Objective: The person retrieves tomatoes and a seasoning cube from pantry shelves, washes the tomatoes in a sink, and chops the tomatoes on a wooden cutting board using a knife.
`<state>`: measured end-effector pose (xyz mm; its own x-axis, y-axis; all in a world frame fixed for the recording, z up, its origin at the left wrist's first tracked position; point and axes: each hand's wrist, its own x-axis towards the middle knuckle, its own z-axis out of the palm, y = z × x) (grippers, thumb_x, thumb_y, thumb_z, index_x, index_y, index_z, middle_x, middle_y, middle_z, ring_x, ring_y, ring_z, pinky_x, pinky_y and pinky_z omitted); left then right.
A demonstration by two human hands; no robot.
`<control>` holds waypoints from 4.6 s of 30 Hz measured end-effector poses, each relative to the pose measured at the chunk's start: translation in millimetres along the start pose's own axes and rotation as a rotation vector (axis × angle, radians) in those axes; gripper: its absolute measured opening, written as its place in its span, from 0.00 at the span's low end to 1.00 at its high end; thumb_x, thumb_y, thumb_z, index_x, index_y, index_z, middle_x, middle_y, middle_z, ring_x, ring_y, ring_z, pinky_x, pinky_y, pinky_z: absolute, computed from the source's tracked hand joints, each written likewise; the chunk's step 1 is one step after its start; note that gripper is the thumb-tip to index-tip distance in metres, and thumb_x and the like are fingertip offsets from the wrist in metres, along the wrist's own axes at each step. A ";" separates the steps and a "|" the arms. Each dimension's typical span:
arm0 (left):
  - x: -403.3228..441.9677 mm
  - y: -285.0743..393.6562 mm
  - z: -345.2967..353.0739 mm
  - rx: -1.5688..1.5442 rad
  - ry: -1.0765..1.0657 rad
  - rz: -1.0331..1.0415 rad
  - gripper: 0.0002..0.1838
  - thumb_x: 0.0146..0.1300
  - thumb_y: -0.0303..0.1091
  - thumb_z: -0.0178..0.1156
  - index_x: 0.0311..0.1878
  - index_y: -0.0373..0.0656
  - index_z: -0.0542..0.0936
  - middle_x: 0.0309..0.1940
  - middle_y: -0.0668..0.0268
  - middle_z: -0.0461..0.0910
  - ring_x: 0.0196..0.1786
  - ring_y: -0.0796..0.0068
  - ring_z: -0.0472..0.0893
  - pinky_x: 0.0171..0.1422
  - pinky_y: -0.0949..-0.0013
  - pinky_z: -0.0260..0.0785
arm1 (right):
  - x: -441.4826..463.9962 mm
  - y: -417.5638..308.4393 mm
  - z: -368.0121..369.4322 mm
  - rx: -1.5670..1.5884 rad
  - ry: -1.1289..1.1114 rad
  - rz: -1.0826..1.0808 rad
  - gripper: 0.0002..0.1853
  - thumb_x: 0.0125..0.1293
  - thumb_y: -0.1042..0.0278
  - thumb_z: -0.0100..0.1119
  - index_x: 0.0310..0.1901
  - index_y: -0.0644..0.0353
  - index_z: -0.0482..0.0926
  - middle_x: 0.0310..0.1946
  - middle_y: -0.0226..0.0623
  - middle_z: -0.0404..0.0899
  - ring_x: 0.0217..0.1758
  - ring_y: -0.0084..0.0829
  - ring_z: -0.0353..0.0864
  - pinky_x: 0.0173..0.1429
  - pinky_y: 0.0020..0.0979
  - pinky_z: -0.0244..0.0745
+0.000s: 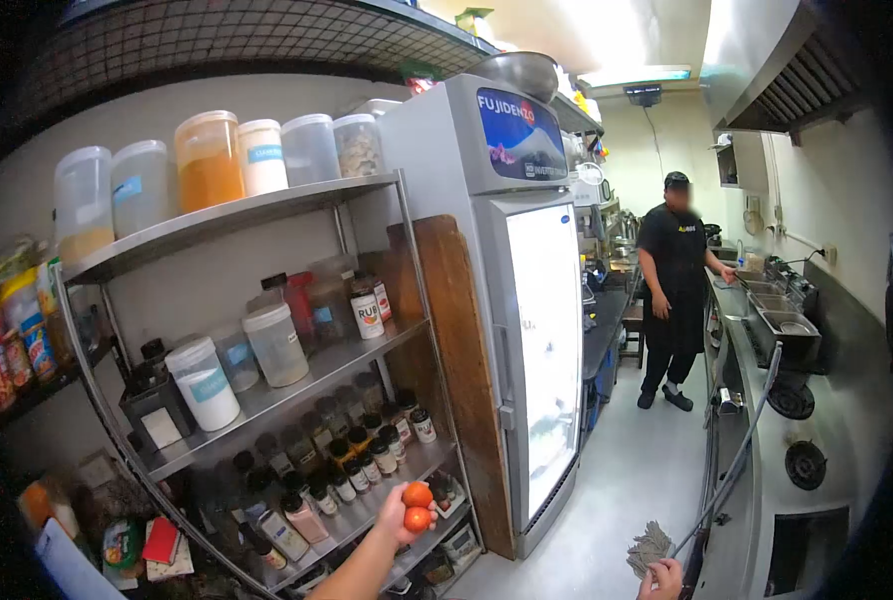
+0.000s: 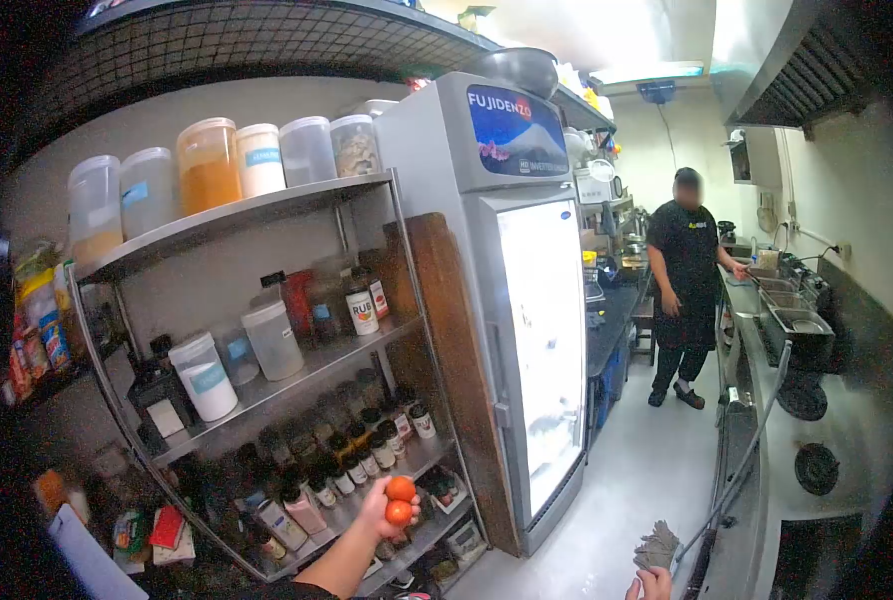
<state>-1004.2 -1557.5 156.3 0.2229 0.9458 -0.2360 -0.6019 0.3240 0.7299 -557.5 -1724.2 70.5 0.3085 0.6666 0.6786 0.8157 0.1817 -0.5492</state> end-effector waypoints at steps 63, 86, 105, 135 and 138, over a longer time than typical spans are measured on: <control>-415.3 -438.0 -134.3 0.287 0.848 -0.221 0.18 0.60 0.54 0.50 0.32 0.49 0.71 0.22 0.67 0.72 0.18 0.70 0.70 0.21 0.66 0.66 | -158.3 126.8 -325.9 -0.111 -0.481 0.056 0.08 0.52 0.71 0.60 0.37 0.56 0.81 0.45 0.44 0.73 0.50 0.44 0.73 0.52 0.38 0.72; -588.0 -542.5 -25.3 0.665 0.661 -0.142 0.18 0.63 0.42 0.48 0.18 0.46 0.68 0.11 0.69 0.62 0.13 0.80 0.60 0.16 0.72 0.50 | -124.4 216.0 -282.5 -0.175 -0.820 0.156 0.16 0.53 0.62 0.63 0.45 0.53 0.80 0.51 0.49 0.68 0.58 0.48 0.66 0.61 0.42 0.66; -490.6 -554.1 -108.4 0.247 0.875 -0.290 0.12 0.57 0.39 0.51 0.21 0.45 0.71 0.13 0.68 0.65 0.13 0.71 0.65 0.17 0.66 0.62 | -156.4 217.2 -293.0 0.088 -0.912 0.332 0.16 0.57 0.63 0.60 0.46 0.59 0.79 0.44 0.44 0.75 0.47 0.40 0.76 0.51 0.36 0.72; -377.2 -300.6 43.3 1.540 0.831 0.611 0.28 0.57 0.45 0.59 0.58 0.41 0.69 0.53 0.48 0.66 0.54 0.48 0.67 0.60 0.53 0.59 | -205.7 -159.8 -29.4 1.281 -1.626 1.423 0.31 0.56 0.25 0.44 0.40 0.46 0.73 0.31 0.29 0.75 0.33 0.31 0.75 0.32 0.36 0.72; -416.5 -212.4 -9.1 1.472 0.951 0.761 0.22 0.51 0.35 0.62 0.51 0.42 0.74 0.48 0.54 0.70 0.53 0.53 0.69 0.58 0.54 0.61 | -187.8 -182.3 -21.0 1.181 -1.364 1.493 0.29 0.54 0.26 0.49 0.35 0.47 0.72 0.23 0.26 0.73 0.22 0.26 0.71 0.21 0.26 0.64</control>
<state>-976.2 -2020.1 93.7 -0.4780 0.7216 0.5009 0.7918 0.1071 0.6013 -753.9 -1897.7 53.4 -0.5872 0.5120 -0.6270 -0.2620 -0.8531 -0.4512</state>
